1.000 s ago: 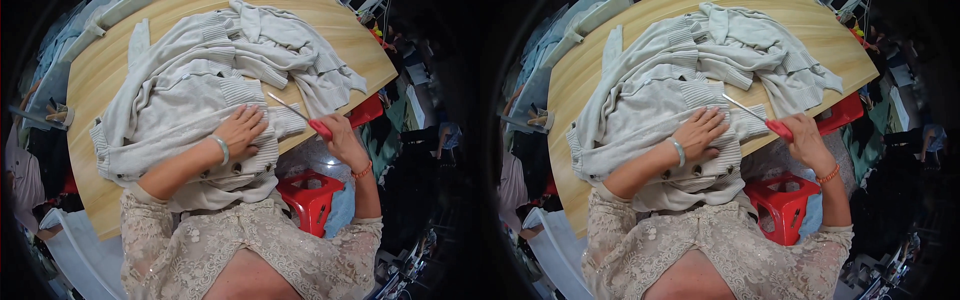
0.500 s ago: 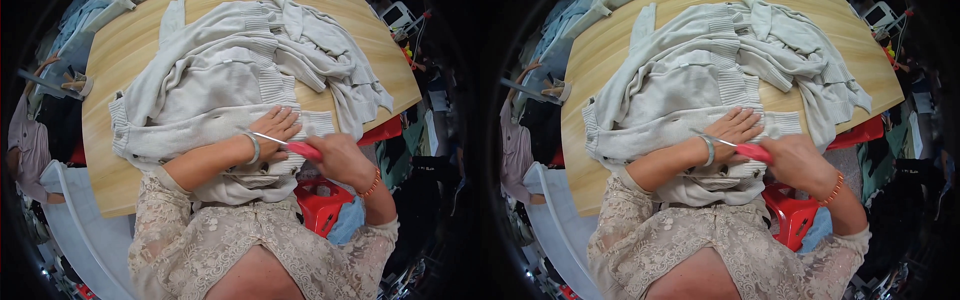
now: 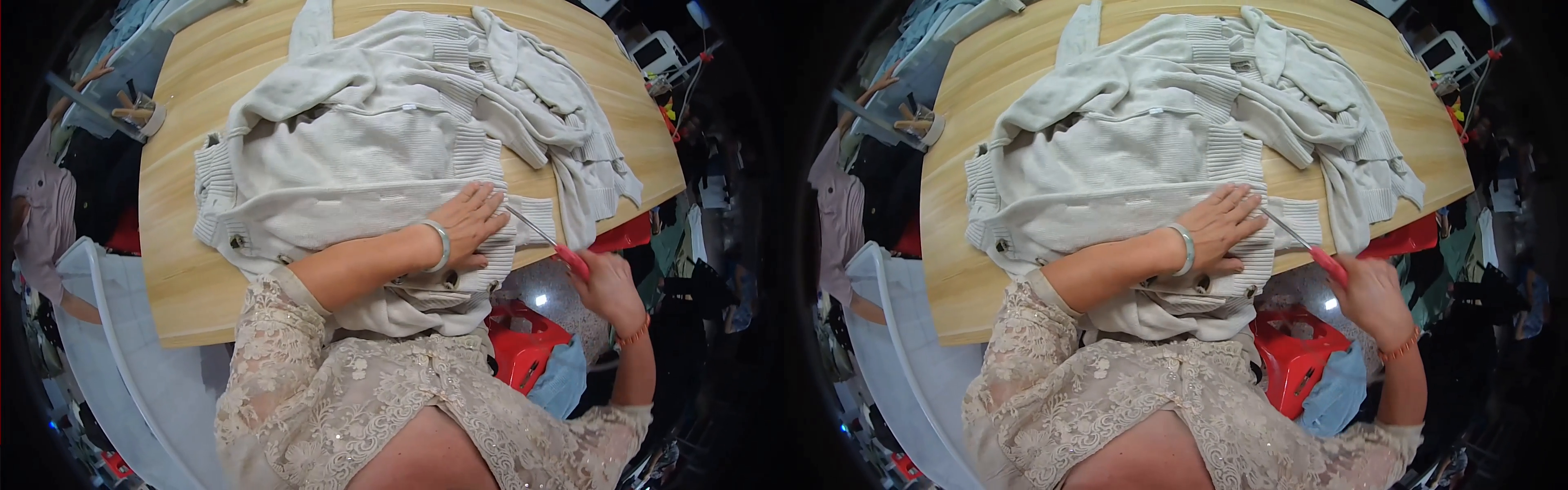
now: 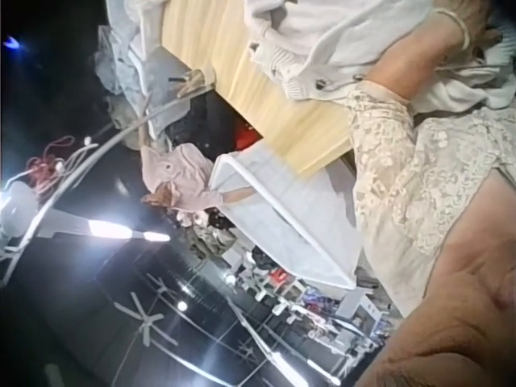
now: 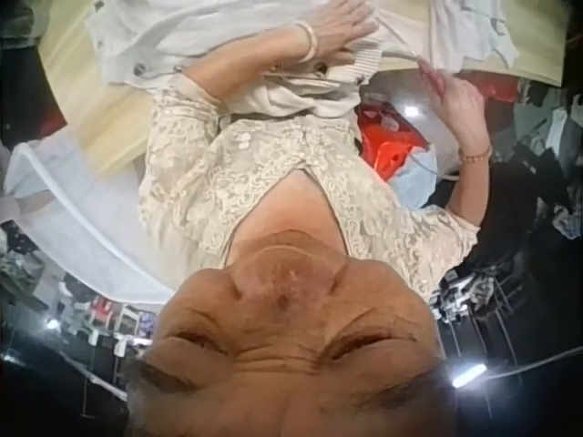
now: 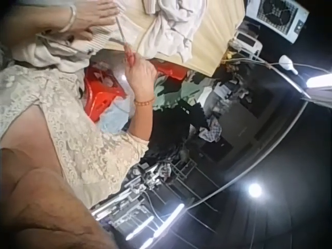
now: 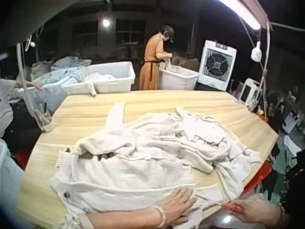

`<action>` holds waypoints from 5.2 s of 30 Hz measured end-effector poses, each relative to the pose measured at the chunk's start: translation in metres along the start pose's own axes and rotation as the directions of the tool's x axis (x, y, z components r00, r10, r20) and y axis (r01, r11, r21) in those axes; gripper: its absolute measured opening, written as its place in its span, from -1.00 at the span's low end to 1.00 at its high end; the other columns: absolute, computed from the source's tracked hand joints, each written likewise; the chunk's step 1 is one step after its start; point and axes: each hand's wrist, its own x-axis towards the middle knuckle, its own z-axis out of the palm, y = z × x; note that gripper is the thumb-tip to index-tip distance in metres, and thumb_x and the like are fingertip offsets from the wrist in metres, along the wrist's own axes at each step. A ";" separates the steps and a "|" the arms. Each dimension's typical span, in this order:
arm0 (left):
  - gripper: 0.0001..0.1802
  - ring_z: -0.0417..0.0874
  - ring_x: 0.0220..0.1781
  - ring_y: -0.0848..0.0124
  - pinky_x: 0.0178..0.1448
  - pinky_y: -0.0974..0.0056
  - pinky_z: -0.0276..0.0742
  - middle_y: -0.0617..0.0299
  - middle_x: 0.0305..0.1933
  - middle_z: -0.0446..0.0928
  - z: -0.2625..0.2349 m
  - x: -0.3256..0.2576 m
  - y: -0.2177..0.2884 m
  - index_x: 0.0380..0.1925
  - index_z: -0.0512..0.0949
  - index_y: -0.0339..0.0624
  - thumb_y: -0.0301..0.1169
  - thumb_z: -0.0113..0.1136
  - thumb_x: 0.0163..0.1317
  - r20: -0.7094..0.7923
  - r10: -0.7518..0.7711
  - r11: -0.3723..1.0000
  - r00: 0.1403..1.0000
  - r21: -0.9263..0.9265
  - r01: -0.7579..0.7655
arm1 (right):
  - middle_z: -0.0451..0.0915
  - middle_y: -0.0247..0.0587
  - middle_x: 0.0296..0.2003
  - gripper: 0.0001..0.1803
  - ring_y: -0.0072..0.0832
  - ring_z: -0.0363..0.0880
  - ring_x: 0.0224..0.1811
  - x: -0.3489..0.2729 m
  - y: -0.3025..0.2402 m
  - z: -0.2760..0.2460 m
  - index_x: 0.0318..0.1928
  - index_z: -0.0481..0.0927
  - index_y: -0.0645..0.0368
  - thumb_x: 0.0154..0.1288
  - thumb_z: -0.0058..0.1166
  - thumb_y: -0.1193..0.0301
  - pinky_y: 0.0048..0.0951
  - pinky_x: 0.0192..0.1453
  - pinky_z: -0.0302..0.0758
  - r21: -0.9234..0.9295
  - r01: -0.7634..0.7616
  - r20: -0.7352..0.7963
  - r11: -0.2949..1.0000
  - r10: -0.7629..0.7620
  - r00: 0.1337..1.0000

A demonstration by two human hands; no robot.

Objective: Trimming loose threads and inspecting sweaters at a workbench.

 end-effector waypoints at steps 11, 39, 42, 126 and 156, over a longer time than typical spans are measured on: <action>-0.14 0.09 0.55 -0.03 0.58 -0.16 -0.18 -0.15 0.48 0.14 -0.043 -0.105 -0.009 0.37 0.26 -0.08 -0.04 0.34 0.11 -0.142 -0.134 0.985 0.981 0.086 0.147 | 0.61 0.05 -0.18 -0.60 0.02 0.59 -0.10 0.001 -0.046 0.015 0.00 0.56 0.22 0.09 0.08 0.66 -0.19 -0.01 0.52 0.352 0.133 -0.056 0.927 -0.121 0.991; -0.64 0.54 0.07 0.43 0.22 0.36 0.42 0.16 0.05 0.56 -0.064 -0.290 -0.145 0.15 0.45 -0.30 -0.58 0.07 0.36 -0.580 -0.788 0.589 0.205 -0.808 -0.022 | 0.58 0.13 -0.55 -0.89 0.07 0.61 -0.43 0.159 -0.241 0.006 -0.36 0.48 0.33 0.15 -0.02 0.51 -0.02 -0.33 0.50 0.221 0.592 -0.141 0.775 -0.575 0.806; -0.73 0.55 0.14 0.29 0.27 0.30 0.40 0.13 0.06 0.56 -0.067 -0.285 -0.133 -0.04 0.61 -0.24 -0.53 0.23 0.24 -0.731 -0.597 0.798 0.331 -0.499 0.336 | 0.58 0.14 -0.56 -0.91 0.06 0.63 -0.42 0.142 -0.215 0.005 -0.39 0.47 0.33 0.08 -0.02 0.54 -0.02 -0.33 0.52 0.221 0.509 -0.085 0.832 -0.503 0.860; -0.42 0.45 -0.55 0.57 -0.50 0.44 0.36 0.30 -0.39 0.56 -0.132 -0.100 -0.342 0.08 0.52 -0.27 -0.47 0.49 0.01 0.085 -0.951 0.141 0.296 -0.735 0.664 | 0.67 0.23 -0.28 -0.53 -0.06 0.70 -0.18 0.382 0.031 0.027 -0.28 0.64 0.43 -0.03 0.38 0.23 -0.22 -0.08 0.56 0.633 -0.211 -0.178 0.745 0.405 0.897; -0.84 0.45 -0.36 0.56 -0.23 0.43 0.41 0.29 -0.42 0.48 -0.215 -0.159 -0.181 -0.34 0.51 -0.28 -0.62 0.13 0.01 -0.504 -0.529 0.840 0.683 -0.422 0.340 | 0.43 -0.50 -0.56 -0.80 -0.71 0.31 -0.51 0.317 0.111 -0.016 -0.30 0.62 0.31 0.33 0.16 0.38 -0.57 -0.42 0.28 0.635 0.120 -0.494 0.763 0.281 0.823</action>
